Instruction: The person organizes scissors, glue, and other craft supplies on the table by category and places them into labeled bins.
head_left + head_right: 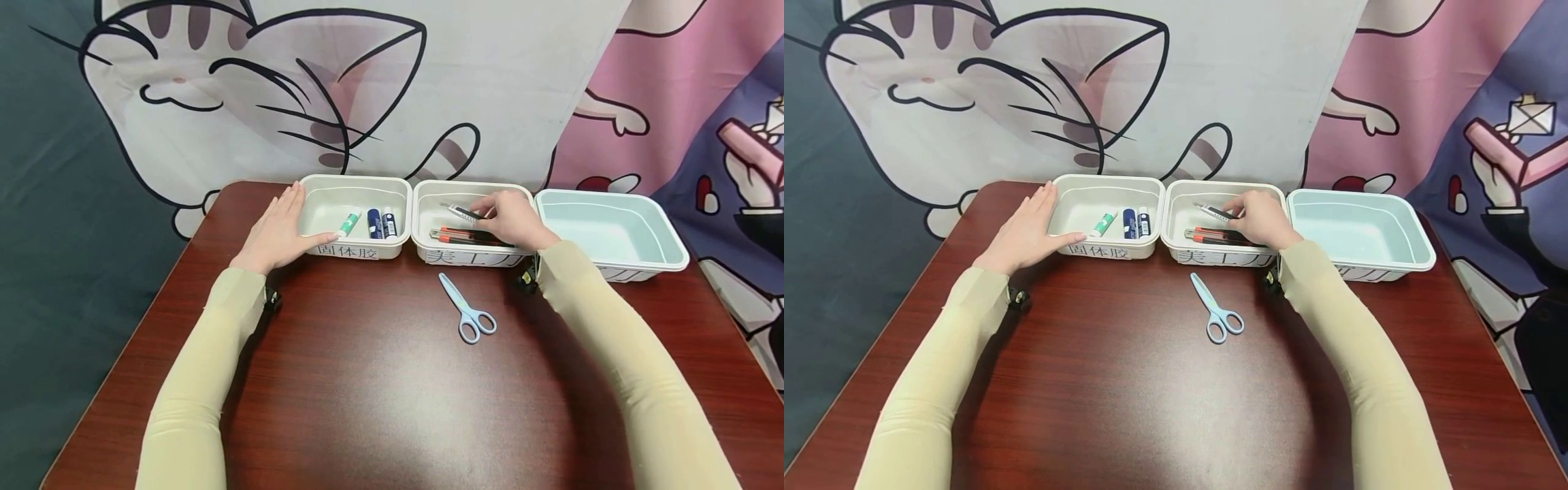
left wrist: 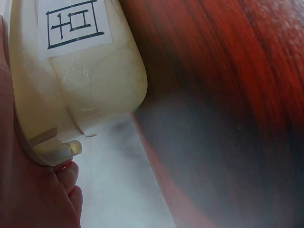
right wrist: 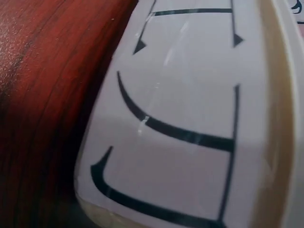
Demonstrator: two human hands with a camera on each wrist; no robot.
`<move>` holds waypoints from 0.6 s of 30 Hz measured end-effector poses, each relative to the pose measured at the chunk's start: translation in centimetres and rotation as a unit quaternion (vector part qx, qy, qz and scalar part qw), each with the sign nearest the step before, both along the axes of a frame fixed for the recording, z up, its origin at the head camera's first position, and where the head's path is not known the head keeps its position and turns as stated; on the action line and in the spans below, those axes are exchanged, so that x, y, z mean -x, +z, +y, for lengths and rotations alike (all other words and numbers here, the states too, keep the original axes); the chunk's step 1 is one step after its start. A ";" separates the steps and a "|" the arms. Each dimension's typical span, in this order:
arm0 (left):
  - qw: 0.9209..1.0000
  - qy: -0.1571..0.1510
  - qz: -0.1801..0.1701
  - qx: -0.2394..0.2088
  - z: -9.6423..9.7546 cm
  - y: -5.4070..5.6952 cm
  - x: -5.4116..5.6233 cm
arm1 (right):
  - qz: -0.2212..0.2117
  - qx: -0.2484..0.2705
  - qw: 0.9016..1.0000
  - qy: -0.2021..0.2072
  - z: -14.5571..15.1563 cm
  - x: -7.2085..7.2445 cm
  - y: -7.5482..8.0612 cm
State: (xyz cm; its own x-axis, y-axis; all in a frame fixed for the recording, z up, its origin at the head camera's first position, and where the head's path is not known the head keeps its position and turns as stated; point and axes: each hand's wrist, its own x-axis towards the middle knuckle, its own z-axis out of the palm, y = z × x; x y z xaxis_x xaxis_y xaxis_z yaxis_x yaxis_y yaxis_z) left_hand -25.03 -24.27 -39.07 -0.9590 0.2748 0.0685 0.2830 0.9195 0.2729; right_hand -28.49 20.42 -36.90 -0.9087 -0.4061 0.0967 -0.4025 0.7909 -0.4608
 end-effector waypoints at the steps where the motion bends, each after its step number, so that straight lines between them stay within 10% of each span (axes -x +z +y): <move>1: 1.000 0.000 -0.001 0.000 0.0 0.0 0.0 | 0.001 -0.002 1.000 0.002 0.0 0.0 -0.1; 18: 1.000 -0.001 0.002 0.004 0.1 0.1 0.1 | -0.016 0.012 0.999 -0.026 -0.1 -0.1 0.2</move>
